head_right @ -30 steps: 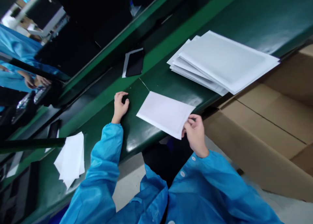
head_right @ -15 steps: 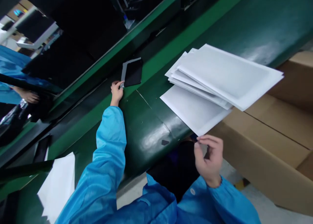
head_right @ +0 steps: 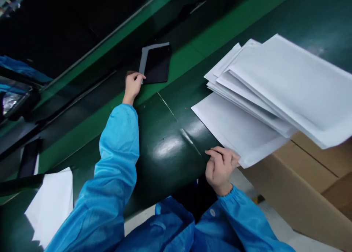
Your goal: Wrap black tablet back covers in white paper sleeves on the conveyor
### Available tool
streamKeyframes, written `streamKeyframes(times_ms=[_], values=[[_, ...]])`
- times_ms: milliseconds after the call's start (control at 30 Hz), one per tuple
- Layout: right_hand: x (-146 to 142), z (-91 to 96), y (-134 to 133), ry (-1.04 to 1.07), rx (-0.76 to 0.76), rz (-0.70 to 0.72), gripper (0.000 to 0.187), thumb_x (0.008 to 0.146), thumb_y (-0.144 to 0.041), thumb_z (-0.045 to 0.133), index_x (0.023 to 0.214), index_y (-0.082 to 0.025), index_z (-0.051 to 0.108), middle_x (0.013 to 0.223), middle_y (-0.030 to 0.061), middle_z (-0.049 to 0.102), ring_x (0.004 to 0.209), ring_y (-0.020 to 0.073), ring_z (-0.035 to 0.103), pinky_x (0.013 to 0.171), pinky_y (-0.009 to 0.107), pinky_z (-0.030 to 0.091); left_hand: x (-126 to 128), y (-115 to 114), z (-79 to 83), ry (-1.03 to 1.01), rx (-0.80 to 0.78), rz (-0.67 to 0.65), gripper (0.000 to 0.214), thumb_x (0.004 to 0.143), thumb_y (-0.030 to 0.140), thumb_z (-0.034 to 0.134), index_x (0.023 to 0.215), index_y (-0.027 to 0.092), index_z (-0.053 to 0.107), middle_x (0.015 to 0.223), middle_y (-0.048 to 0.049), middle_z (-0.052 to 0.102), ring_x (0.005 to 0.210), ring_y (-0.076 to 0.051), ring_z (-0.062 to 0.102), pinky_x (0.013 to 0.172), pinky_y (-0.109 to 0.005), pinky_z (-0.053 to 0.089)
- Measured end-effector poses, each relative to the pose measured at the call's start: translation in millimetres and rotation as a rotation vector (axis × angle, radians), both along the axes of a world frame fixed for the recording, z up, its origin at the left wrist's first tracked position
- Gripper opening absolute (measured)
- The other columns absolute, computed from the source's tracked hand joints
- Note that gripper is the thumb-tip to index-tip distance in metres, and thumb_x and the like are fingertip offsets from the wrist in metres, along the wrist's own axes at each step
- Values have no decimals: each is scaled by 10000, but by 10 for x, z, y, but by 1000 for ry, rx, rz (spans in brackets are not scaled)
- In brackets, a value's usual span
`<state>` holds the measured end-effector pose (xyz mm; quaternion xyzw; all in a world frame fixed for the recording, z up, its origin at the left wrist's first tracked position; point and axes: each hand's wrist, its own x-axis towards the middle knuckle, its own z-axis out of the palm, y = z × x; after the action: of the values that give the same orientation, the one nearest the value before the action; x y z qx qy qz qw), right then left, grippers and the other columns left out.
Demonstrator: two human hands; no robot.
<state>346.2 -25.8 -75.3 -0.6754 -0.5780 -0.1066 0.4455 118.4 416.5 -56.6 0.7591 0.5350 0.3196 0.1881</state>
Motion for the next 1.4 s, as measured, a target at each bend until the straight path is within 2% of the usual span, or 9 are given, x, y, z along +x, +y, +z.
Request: streamKeyframes(times_ms=[133,367,567,800,1000,1133,1233,1300,1400], values=[[-13,-65,-36,44,-44,-3,271,878,-55,524,998,-236,685,1004,70,650,982,269,582,908,465,387,177,178,51,56,-64,172,226,829,120,783,994,162,636,1286,-146,639,1339,-354,615,1228,-494,442],[-64,-88,-54,67,-91,-60,270,867,-83,500,981,-235,691,1008,93,622,1011,289,540,894,483,380,224,551,148,76,-211,259,409,758,-75,683,1069,157,556,1281,-168,661,1351,-385,627,1245,-563,459],[-95,-105,-44,58,-219,-84,260,872,-94,486,955,-225,695,1034,109,613,1022,300,497,817,418,328,240,267,250,14,-104,244,377,761,3,686,1088,172,599,1133,-139,712,1254,-358,687,1190,-509,504],[-92,-12,32,91,-334,-54,289,920,-88,477,1002,-209,726,1072,128,613,1052,317,478,819,408,322,300,-719,457,-424,-122,230,348,913,153,618,1225,223,480,832,17,553,701,-158,620,710,-283,551],[-223,173,-18,183,-342,75,269,983,-140,506,1098,-206,740,1185,143,683,1112,319,542,867,436,368,311,-2041,419,-810,-147,239,324,893,263,641,1162,264,458,853,55,476,540,-80,472,517,-206,447],[-415,325,-195,608,-300,339,298,1044,-408,578,1264,-223,656,1208,119,722,1122,294,629,914,446,456,194,-3192,351,-886,-258,138,394,839,396,804,1081,269,521,820,62,486,552,-85,505,495,-196,459],[-519,388,-306,1152,-325,526,484,1009,-586,626,1348,-251,535,1056,52,692,830,209,684,700,355,516,48,-3937,365,-883,-366,146,497,783,503,909,1017,266,541,773,69,474,550,-81,479,501,-187,432],[-587,386,-365,1428,-338,590,576,922,-626,732,1299,-276,473,987,-3,637,684,161,662,551,291,482,-34,-4295,394,-876,-394,190,552,745,546,944,972,260,531,741,76,448,547,-77,447,508,-182,399],[-718,346,-483,1603,-289,556,654,799,-551,871,1175,-295,402,970,-43,606,661,133,673,534,257,517,-82,-4681,412,-867,-398,267,579,729,552,959,931,249,508,739,73,439,581,-78,435,553,-178,385]])
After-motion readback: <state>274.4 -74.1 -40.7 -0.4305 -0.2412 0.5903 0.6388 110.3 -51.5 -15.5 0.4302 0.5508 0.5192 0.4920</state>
